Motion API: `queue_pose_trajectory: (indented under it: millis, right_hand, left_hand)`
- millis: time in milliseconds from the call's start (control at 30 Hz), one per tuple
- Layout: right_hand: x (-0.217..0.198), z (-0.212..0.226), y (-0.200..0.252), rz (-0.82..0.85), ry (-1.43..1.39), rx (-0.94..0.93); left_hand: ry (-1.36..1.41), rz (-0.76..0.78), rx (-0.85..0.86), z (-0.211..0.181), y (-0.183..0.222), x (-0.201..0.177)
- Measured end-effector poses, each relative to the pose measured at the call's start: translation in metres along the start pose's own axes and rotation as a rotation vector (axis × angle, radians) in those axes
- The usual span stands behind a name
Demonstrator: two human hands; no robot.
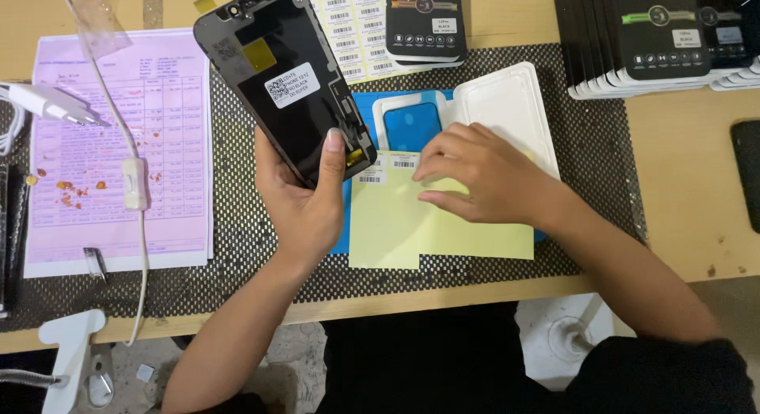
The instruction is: The person handles a mobile phone screen assembly, removes a protective plastic film, and writes on a small white label on the back of the component with a pen.
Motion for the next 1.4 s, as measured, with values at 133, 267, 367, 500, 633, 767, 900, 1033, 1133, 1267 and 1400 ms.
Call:
queue_pose_trajectory:
  millis: [133,267,367,500,633,767,900,1033,1133,1267,1400]
  right_hand:
    - [0.036,0.006,-0.012,-0.032,0.11,-0.062]
    - [0.038,0.018,-0.032,0.122,0.092,0.113]
    - [0.032,0.025,-0.039,0.172,0.17,0.093]
    - [0.028,0.021,-0.049,0.235,0.142,0.144]
    - [0.022,0.015,-0.062,0.186,0.076,0.158]
    - [0.03,0.006,-0.071,0.177,0.049,0.129]
    - [0.047,0.005,-0.08,0.14,0.035,0.118]
    - [0.069,0.006,-0.095,0.142,0.09,0.257]
    - [0.072,0.01,-0.098,0.105,0.102,0.239]
    - [0.064,0.014,-0.097,0.124,0.224,0.149]
    - [0.077,0.006,-0.099,0.172,0.192,0.222]
  left_hand:
    - [0.002,0.016,-0.016,0.003,0.0,0.001]
    - [0.019,0.002,-0.046,0.001,0.003,0.005]
    - [0.001,0.014,-0.048,-0.003,-0.001,0.003]
    - [0.004,0.008,-0.045,-0.004,-0.003,0.003]
    - [0.002,0.005,-0.038,-0.009,-0.004,0.004]
    - [-0.003,0.004,-0.054,-0.013,-0.006,0.004]
    - [-0.004,0.004,-0.05,-0.008,-0.001,0.005]
    - [-0.005,0.003,-0.034,-0.007,-0.001,0.004]
    - [0.006,-0.003,-0.03,-0.008,-0.001,0.004]
    - [0.014,-0.003,-0.031,-0.004,0.001,0.003]
    - [0.012,-0.002,-0.033,-0.009,-0.002,0.006]
Point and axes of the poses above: each hand's wrist, its own y-axis away from the middle knuckle, its own x-axis out of the palm, z = x × y, the point moved 3 cm from there along -y, towards the middle knuckle, and after that the axes turned 15 degrees about x, right-handed, at the moved point
